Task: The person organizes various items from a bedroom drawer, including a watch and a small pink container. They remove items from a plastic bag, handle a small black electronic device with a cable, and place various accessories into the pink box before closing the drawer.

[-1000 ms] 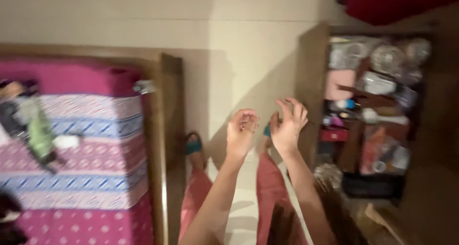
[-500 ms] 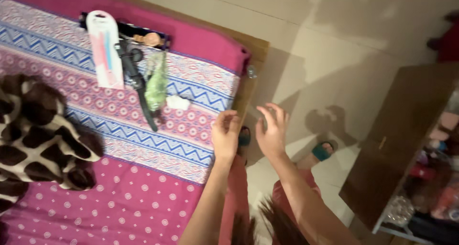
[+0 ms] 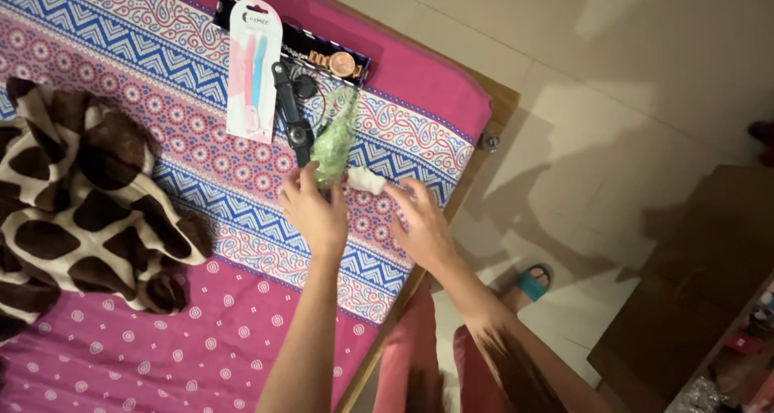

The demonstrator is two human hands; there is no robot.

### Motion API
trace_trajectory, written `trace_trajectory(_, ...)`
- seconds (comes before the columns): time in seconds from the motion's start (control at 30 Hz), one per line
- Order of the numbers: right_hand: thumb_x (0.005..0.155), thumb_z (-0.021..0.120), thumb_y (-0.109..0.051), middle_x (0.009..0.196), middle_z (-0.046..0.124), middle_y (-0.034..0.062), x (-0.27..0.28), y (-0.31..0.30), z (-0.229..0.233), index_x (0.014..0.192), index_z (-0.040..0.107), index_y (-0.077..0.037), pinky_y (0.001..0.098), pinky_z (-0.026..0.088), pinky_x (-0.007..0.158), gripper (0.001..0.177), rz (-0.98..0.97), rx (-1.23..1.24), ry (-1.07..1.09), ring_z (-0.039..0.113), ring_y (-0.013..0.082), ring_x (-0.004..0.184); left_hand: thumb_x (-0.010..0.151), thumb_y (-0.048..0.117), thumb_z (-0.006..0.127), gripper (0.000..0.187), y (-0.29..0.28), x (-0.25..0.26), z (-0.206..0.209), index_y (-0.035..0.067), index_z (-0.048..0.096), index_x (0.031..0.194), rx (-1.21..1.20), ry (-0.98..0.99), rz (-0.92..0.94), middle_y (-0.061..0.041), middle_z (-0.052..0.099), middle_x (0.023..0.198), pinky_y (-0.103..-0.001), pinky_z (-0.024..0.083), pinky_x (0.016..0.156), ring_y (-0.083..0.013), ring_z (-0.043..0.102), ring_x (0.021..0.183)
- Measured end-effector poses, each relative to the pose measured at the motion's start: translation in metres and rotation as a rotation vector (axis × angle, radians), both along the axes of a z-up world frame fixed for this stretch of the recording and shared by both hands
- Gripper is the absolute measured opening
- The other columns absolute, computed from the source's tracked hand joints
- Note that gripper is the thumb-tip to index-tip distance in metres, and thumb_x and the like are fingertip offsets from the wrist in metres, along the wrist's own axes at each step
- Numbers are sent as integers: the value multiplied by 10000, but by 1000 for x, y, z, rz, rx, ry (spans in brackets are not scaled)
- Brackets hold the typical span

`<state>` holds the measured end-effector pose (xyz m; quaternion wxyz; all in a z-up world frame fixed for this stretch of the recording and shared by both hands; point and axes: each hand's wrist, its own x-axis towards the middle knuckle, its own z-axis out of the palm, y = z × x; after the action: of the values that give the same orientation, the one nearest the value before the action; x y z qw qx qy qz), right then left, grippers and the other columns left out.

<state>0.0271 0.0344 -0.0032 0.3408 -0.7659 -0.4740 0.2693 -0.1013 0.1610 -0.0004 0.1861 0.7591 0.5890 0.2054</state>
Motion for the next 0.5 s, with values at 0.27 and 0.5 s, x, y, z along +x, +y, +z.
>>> trace_trajectory(0.27,823,752,-172,1370,488,162,-8,49,-7,1414,572,-153,529,423,1005,618,132,26,-241,518,390,1212,930,196,745,489,57,-13,-55,2,532,1325,-128,-229,63,-238,554,1248,-478,489,969,-405,601,1110)
trace_trajectory(0.5,878,709,-124,1297,543,126,0,77,-11,1360,598,-112,500,427,1017,495,79,33,-163,527,358,1199,657,193,900,690,110,-15,-78,-25,561,1218,-309,-144,150,-183,681,896,-419,523,749,-337,667,814)
